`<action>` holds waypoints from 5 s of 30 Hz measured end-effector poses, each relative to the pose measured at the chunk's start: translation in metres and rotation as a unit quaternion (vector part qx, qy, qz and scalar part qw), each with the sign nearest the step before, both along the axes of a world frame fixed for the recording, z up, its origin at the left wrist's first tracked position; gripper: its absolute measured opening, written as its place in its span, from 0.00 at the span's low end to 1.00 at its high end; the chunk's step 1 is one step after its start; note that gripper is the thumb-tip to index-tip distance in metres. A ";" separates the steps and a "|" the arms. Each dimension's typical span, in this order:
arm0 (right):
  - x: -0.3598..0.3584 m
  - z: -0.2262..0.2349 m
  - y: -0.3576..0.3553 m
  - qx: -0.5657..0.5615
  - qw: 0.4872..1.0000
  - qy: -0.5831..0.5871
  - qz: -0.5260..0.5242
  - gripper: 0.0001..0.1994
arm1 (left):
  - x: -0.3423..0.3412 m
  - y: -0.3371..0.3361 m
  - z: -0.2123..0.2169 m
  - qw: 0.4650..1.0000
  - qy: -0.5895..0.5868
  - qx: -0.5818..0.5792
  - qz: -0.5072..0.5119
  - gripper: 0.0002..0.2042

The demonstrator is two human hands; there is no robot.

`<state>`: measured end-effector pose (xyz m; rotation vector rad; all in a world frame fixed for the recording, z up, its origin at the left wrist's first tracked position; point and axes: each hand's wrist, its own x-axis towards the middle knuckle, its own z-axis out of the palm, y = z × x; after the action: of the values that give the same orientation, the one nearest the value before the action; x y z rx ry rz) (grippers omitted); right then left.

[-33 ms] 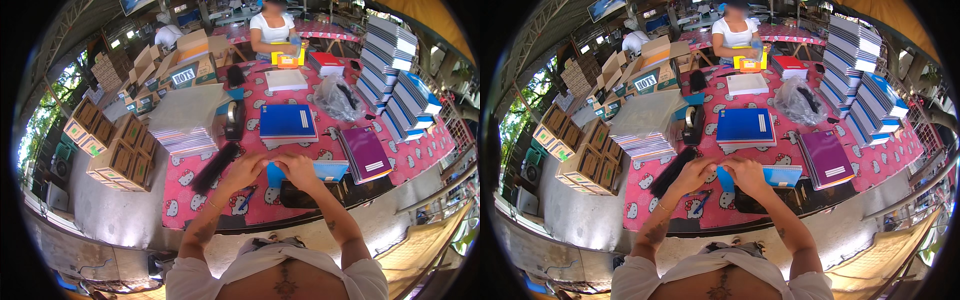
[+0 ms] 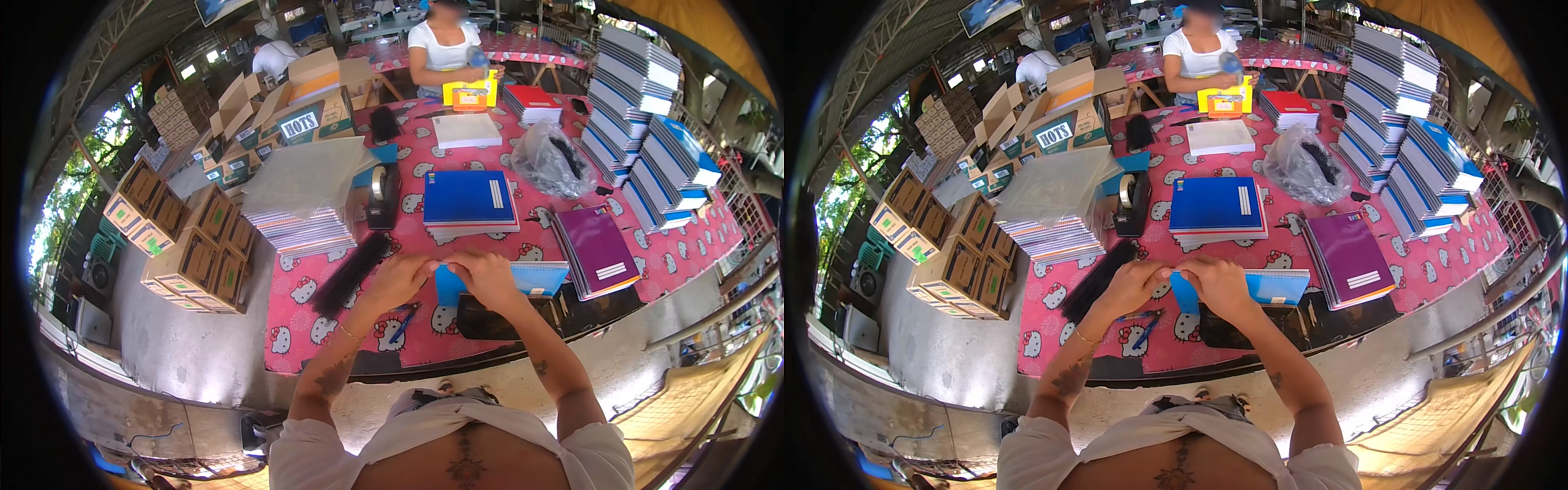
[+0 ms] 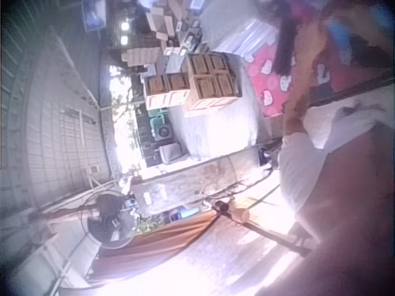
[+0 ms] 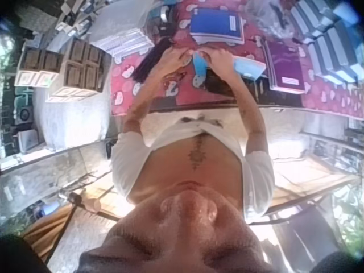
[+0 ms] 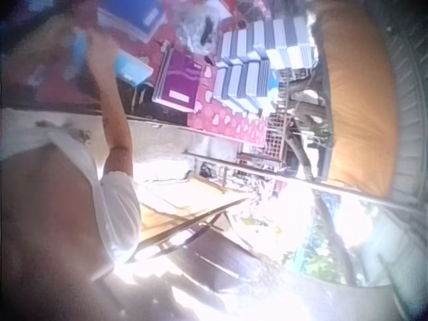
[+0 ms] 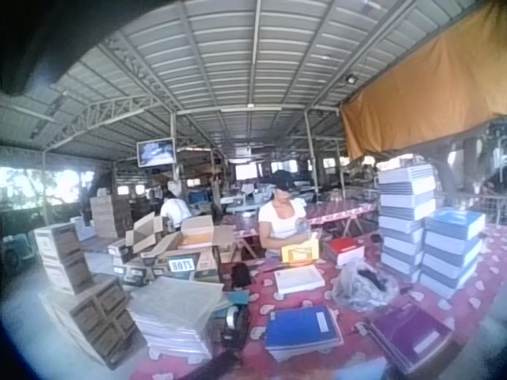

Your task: The person picks up several spiral notebooks from a table one at a time, checks their spines, and places them onto a stack.

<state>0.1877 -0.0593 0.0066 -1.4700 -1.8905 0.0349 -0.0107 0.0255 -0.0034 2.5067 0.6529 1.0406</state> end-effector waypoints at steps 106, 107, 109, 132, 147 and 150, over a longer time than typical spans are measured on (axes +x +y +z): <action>0.094 0.005 -0.038 -0.126 0.988 -0.087 -0.022 0.14 | 0.097 -0.031 -0.009 0.934 0.226 0.256 0.103 0.38; 0.097 0.008 -0.042 -0.192 0.976 -0.104 -0.026 0.17 | 0.108 -0.026 -0.004 0.930 0.216 0.248 0.166 0.39; 0.101 0.030 -0.065 -0.066 0.989 -0.131 -0.033 0.20 | 0.084 -0.080 -0.052 0.940 0.242 0.224 0.087 0.38; 0.147 -0.084 -0.078 -0.202 0.845 0.486 0.095 0.13 | 0.110 -0.084 -0.061 0.928 0.321 0.186 0.005 0.38; 0.154 -0.094 -0.076 -0.159 0.848 0.496 0.098 0.12 | 0.162 -0.066 -0.033 0.935 0.251 0.248 0.024 0.38; 0.126 -0.067 -0.074 -0.135 0.817 0.549 0.113 0.13 | 0.133 -0.059 -0.109 0.910 0.221 0.350 0.010 0.39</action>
<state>0.3136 -0.1330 -0.0606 -0.9783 -1.0641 1.0673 0.1220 -0.0336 -0.1121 3.4323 0.4667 0.8032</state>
